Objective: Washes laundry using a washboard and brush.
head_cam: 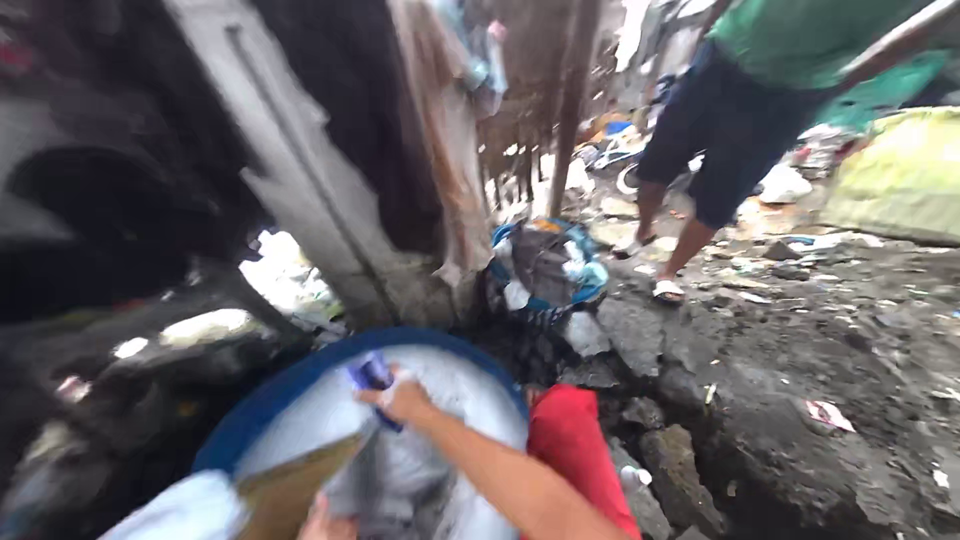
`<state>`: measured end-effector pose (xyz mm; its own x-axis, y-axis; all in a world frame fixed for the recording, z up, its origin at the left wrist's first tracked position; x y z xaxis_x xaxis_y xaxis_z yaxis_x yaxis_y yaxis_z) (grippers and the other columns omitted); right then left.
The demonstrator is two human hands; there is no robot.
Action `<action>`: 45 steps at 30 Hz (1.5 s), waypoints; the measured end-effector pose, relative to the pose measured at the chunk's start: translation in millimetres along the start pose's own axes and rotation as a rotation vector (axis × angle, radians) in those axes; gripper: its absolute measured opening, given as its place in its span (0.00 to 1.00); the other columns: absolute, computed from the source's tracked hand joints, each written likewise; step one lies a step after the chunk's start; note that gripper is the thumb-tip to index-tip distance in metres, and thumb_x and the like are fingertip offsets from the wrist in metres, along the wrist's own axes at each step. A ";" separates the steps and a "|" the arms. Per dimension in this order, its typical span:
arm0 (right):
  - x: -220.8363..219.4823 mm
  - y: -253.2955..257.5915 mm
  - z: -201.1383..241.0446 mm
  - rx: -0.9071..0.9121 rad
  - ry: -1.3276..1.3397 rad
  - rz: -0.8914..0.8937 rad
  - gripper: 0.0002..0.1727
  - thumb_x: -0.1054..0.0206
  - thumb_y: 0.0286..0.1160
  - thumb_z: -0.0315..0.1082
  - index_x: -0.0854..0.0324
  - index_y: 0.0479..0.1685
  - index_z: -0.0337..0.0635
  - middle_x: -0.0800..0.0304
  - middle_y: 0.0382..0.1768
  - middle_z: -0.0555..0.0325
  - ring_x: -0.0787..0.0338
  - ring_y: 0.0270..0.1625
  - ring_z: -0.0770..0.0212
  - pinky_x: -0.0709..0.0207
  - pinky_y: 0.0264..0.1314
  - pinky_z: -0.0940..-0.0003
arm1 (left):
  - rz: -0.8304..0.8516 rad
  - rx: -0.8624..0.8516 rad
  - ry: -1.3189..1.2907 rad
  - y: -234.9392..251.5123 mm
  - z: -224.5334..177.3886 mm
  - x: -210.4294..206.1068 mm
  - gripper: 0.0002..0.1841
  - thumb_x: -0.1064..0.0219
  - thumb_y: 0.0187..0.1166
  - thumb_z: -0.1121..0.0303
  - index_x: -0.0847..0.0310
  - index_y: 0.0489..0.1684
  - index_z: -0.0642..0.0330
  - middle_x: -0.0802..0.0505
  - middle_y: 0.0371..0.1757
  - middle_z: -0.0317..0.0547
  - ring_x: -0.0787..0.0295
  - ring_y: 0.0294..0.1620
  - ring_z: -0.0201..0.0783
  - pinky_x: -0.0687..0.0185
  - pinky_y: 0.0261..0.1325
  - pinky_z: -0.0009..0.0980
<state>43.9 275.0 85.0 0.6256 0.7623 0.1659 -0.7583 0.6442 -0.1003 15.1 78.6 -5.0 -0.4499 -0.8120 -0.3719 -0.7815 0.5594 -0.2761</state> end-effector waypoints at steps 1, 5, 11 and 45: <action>-11.3 3.0 -11.8 -0.058 -0.067 0.034 0.31 0.25 0.76 0.38 0.26 0.74 0.27 0.12 0.62 0.31 0.11 0.65 0.44 0.22 0.73 0.48 | -0.103 0.032 -0.025 10.6 5.6 21.9 0.24 0.67 0.96 0.54 0.40 0.79 0.58 0.15 0.63 0.38 0.16 0.62 0.28 0.18 0.66 0.34; -110.5 -8.5 -55.1 -0.064 -0.214 0.208 0.35 0.22 0.72 0.43 0.26 0.73 0.29 0.13 0.62 0.33 0.12 0.66 0.42 0.21 0.72 0.44 | -0.503 0.185 -0.094 19.5 -5.7 82.9 0.26 0.63 0.96 0.52 0.34 0.76 0.62 0.16 0.64 0.51 0.17 0.58 0.40 0.19 0.61 0.41; -184.7 -36.5 -96.0 0.121 -0.498 0.415 0.34 0.27 0.75 0.43 0.25 0.78 0.33 0.16 0.70 0.32 0.16 0.74 0.38 0.25 0.76 0.41 | -0.683 0.230 -0.209 26.0 -8.7 109.4 0.21 0.57 0.95 0.58 0.34 0.73 0.65 0.18 0.58 0.54 0.18 0.52 0.42 0.20 0.56 0.40; -34.4 25.4 -177.2 -0.342 -0.634 0.034 0.39 0.22 0.72 0.43 0.31 0.81 0.34 0.19 0.72 0.30 0.19 0.75 0.33 0.30 0.78 0.34 | -0.730 0.247 -0.228 41.7 2.3 104.2 0.24 0.53 0.95 0.59 0.40 0.82 0.64 0.20 0.72 0.59 0.18 0.63 0.46 0.21 0.64 0.40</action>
<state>35.7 276.3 -97.1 0.2972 0.6663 0.6839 -0.6109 0.6832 -0.4001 -63.3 17.7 -57.3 0.2583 -0.9480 -0.1858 -0.7140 -0.0578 -0.6977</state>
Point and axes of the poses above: each hand's wrist, its own y-axis towards the middle knuckle, its own x-axis out of the back of the hand, z = x × y, the point moved 3 cm from there along y, towards the middle knuckle
